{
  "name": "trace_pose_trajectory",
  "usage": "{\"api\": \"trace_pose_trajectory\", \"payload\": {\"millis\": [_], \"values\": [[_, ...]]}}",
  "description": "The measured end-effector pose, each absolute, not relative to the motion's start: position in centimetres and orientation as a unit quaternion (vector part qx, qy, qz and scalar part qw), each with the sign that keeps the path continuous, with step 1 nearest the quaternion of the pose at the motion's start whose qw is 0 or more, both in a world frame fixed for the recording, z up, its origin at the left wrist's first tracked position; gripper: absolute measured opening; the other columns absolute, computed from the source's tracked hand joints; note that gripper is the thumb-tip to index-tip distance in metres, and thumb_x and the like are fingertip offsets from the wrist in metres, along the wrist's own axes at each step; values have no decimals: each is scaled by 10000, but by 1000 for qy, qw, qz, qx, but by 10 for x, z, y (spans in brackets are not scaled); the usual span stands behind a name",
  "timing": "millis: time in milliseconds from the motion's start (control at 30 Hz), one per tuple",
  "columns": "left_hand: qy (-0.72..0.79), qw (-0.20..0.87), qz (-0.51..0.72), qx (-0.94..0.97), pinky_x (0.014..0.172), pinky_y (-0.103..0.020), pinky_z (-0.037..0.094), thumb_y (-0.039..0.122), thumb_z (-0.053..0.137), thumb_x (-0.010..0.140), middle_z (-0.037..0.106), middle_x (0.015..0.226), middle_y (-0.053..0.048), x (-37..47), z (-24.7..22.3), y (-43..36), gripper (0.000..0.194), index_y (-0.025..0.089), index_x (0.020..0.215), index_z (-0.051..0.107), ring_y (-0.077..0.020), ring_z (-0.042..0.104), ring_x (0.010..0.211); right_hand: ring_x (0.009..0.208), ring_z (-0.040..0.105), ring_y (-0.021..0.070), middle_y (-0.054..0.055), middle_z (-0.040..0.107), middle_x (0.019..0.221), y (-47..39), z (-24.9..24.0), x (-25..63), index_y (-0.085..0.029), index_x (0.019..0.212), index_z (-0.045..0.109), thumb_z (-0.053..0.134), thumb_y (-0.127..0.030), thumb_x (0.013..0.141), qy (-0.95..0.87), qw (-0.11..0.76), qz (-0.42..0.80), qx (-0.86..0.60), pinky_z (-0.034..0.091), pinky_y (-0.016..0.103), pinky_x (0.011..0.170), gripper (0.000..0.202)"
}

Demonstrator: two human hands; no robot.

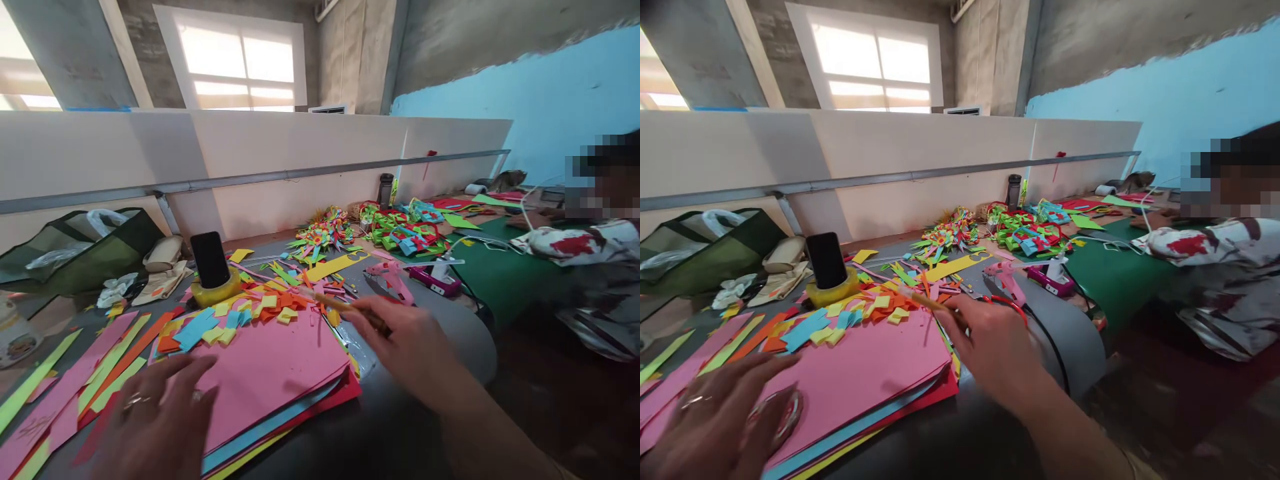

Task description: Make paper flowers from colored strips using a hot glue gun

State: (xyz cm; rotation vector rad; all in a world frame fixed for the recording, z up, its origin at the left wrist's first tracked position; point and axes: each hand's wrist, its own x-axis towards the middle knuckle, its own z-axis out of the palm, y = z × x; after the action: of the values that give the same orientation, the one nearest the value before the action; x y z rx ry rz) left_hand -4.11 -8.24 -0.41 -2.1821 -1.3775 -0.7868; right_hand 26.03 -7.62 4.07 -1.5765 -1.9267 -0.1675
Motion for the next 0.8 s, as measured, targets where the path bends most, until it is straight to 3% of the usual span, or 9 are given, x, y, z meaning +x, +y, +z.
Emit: {"api": "trace_pose_trajectory", "payload": {"millis": [100,167,233,367,433,467,567,700,800], "values": [[-452,231,-264,-820,985,-487,369,322,431,891,514,1319,-147,15,12,-72,468,205,1344,419,-313,460,1214,586,565,125,15,660,692,-86,29,246,-214,861,648,470,-380,916,-790,315,12,-526,339,234,548,249],[-425,190,-215,-859,1005,-503,341,163,400,883,577,1258,-118,42,16,-63,402,220,1272,480,-286,499,1180,605,552,117,13,640,681,-86,24,241,-209,839,649,478,-350,918,-808,333,61,-483,356,228,571,236],[-433,113,-159,-880,989,-510,347,46,345,855,680,1000,-88,59,18,-56,338,196,1036,588,-250,602,990,618,535,109,24,638,768,-80,22,241,-203,891,648,565,-372,867,-790,379,123,-466,377,223,571,190],[-442,-20,-179,-879,857,-416,434,176,285,941,673,815,-49,67,22,-51,275,190,852,545,-199,621,761,652,547,96,46,606,1016,-51,14,240,-223,1261,476,777,-410,644,-730,396,381,-406,442,214,569,712],[-453,-48,-193,-869,750,-348,450,240,263,959,671,816,-45,63,27,-48,289,198,848,527,-193,620,742,612,534,92,1,604,807,-39,9,235,-183,1150,554,662,-454,758,-733,345,460,-364,433,212,566,489],[-475,-49,-190,-858,697,-322,444,247,262,959,670,805,-45,58,29,-46,283,201,861,522,-194,621,732,585,512,90,-17,566,693,-35,7,232,-162,1023,609,560,-470,836,-742,331,455,-364,414,209,558,364],[-595,-9,-137,-792,569,-295,390,241,268,948,670,763,-64,33,37,-33,251,184,942,512,-212,630,673,566,451,90,-23,490,591,-30,3,233,-150,781,630,352,-445,943,-773,330,350,-414,359,213,560,437],[-678,49,-10,-734,538,-329,373,267,257,941,678,809,-147,1,41,-18,306,131,908,529,-291,656,718,602,453,110,-9,519,631,-21,2,270,-163,704,597,429,-457,881,-725,391,279,-493,340,225,570,382],[-672,30,42,-739,558,-355,410,227,266,922,686,840,-176,-2,36,-16,319,102,946,558,-320,667,758,457,316,98,-61,335,489,-6,2,312,-175,715,538,388,-529,854,-660,444,271,-542,240,222,457,410]]}}
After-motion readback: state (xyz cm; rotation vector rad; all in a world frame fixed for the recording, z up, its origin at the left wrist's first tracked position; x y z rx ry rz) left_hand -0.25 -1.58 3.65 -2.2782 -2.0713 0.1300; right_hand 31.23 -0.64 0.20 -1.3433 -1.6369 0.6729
